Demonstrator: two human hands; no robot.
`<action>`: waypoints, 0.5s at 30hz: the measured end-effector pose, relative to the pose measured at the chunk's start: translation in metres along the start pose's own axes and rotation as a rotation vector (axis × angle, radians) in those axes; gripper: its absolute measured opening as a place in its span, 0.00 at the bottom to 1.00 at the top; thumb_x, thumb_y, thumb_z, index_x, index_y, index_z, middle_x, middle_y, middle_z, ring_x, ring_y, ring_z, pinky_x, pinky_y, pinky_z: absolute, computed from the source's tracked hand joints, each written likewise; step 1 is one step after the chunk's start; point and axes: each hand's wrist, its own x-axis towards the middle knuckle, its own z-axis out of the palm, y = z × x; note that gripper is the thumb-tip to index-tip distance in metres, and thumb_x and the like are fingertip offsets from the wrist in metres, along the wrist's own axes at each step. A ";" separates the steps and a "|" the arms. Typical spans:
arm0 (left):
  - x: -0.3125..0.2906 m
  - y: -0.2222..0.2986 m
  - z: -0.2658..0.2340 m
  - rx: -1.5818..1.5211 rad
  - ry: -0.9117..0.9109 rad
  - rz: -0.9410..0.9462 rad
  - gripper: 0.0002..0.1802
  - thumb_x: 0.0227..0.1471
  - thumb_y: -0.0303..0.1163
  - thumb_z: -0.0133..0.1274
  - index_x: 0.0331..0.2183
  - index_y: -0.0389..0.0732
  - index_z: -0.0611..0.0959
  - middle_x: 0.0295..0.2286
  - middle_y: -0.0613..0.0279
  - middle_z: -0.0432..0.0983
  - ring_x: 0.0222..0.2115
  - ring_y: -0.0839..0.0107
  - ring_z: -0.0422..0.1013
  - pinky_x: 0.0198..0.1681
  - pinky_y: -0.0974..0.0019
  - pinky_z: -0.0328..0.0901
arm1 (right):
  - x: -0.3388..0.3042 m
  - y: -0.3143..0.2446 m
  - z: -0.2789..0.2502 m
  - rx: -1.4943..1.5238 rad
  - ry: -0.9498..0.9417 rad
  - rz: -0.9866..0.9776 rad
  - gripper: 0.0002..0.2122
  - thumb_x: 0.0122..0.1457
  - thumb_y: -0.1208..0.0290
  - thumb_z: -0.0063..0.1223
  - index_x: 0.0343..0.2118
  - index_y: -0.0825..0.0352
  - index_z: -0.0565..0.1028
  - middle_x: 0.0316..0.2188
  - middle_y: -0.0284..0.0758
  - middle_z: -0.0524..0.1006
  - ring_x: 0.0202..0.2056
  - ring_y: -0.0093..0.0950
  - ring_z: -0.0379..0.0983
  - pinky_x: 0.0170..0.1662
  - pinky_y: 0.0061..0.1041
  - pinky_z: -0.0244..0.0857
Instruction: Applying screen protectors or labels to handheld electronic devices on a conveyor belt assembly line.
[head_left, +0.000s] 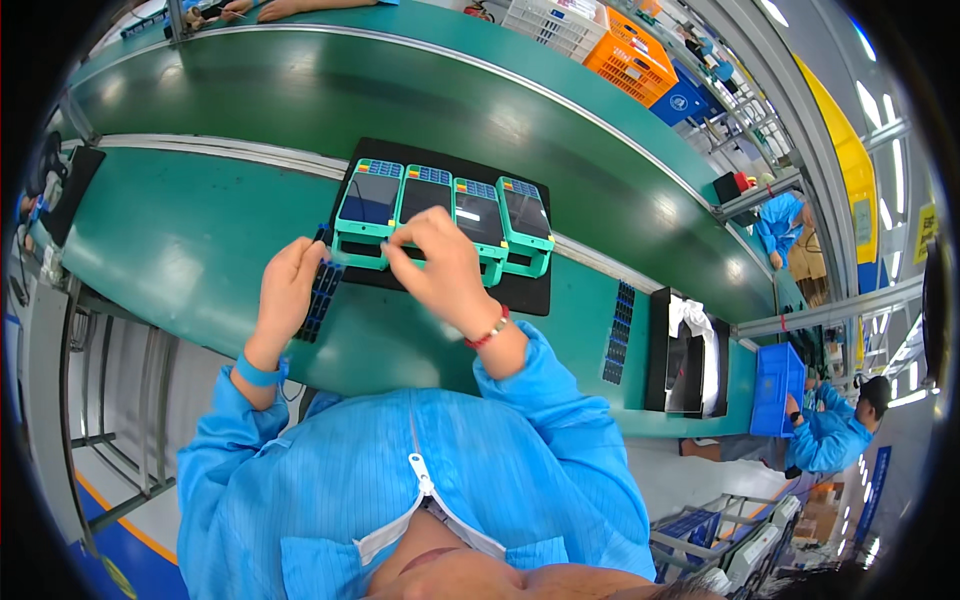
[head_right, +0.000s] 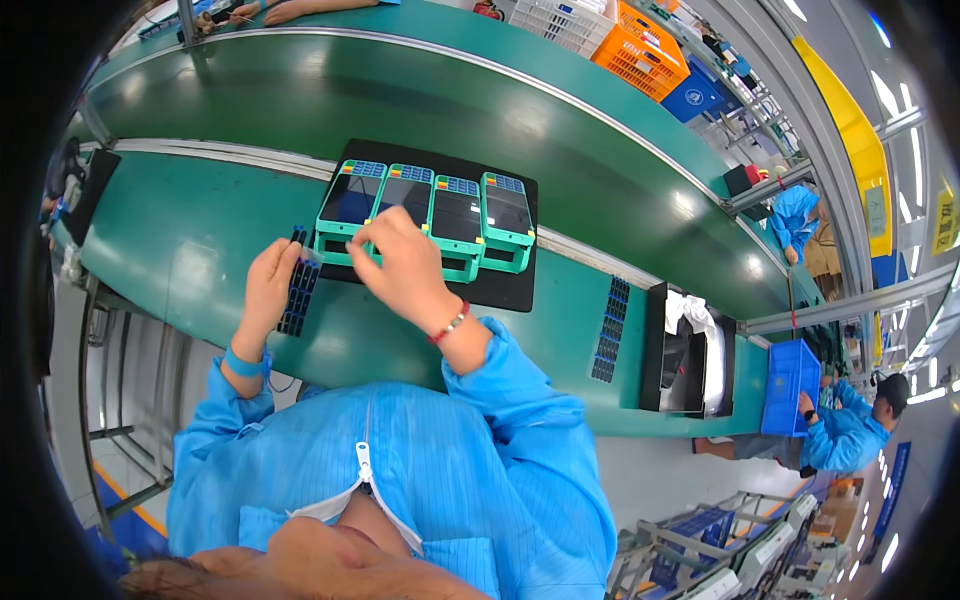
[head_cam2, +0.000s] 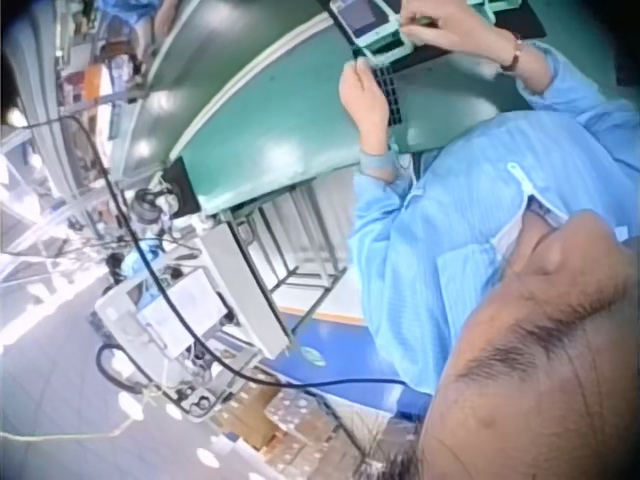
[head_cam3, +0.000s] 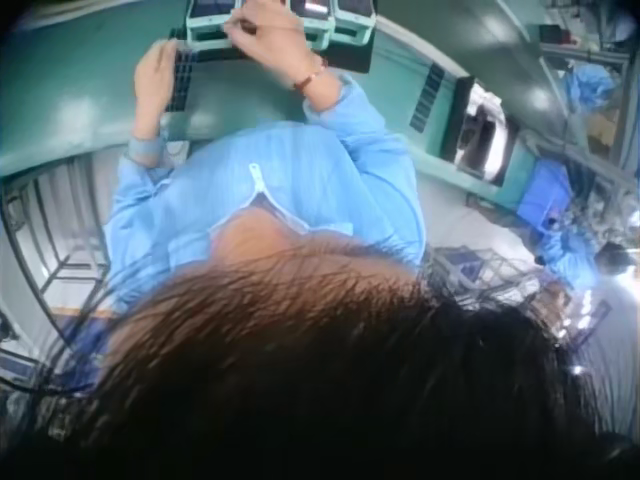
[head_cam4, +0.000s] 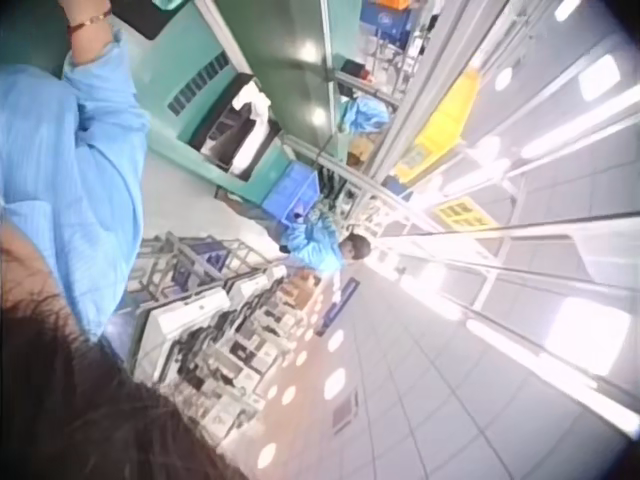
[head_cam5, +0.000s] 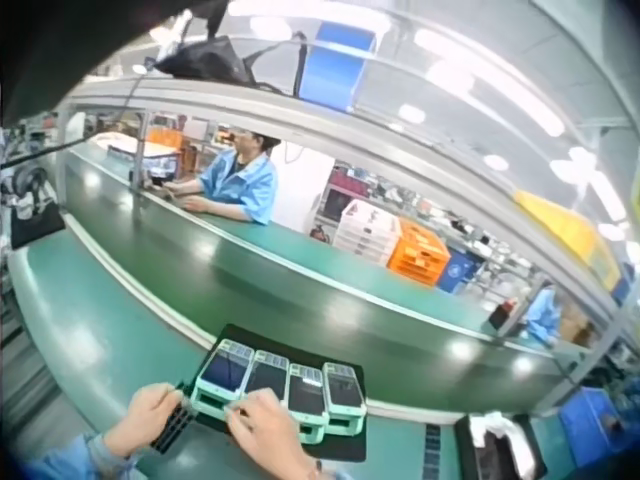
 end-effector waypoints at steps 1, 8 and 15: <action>0.000 -0.009 0.000 0.208 0.054 0.186 0.11 0.54 0.31 0.44 0.25 0.36 0.75 0.21 0.60 0.70 0.26 0.64 0.66 0.31 0.62 0.60 | 0.004 0.006 0.009 -0.048 0.013 0.014 0.04 0.45 0.75 0.59 0.23 0.66 0.74 0.24 0.33 0.71 0.27 0.30 0.70 0.27 0.26 0.64; -0.007 -0.003 -0.001 0.642 0.079 0.578 0.05 0.42 0.28 0.55 0.22 0.38 0.75 0.44 0.62 0.69 0.50 0.55 0.60 0.50 0.52 0.53 | 0.004 0.027 0.052 -0.186 0.095 0.113 0.03 0.47 0.72 0.58 0.24 0.64 0.77 0.24 0.32 0.72 0.25 0.31 0.71 0.25 0.27 0.64; 0.005 0.001 -0.006 0.855 -0.119 0.643 0.08 0.41 0.30 0.56 0.17 0.38 0.75 0.54 0.67 0.60 0.55 0.53 0.53 0.57 0.43 0.45 | 0.004 0.025 0.038 -0.449 -0.052 0.130 0.06 0.48 0.67 0.58 0.26 0.62 0.78 0.27 0.31 0.71 0.27 0.32 0.72 0.27 0.30 0.67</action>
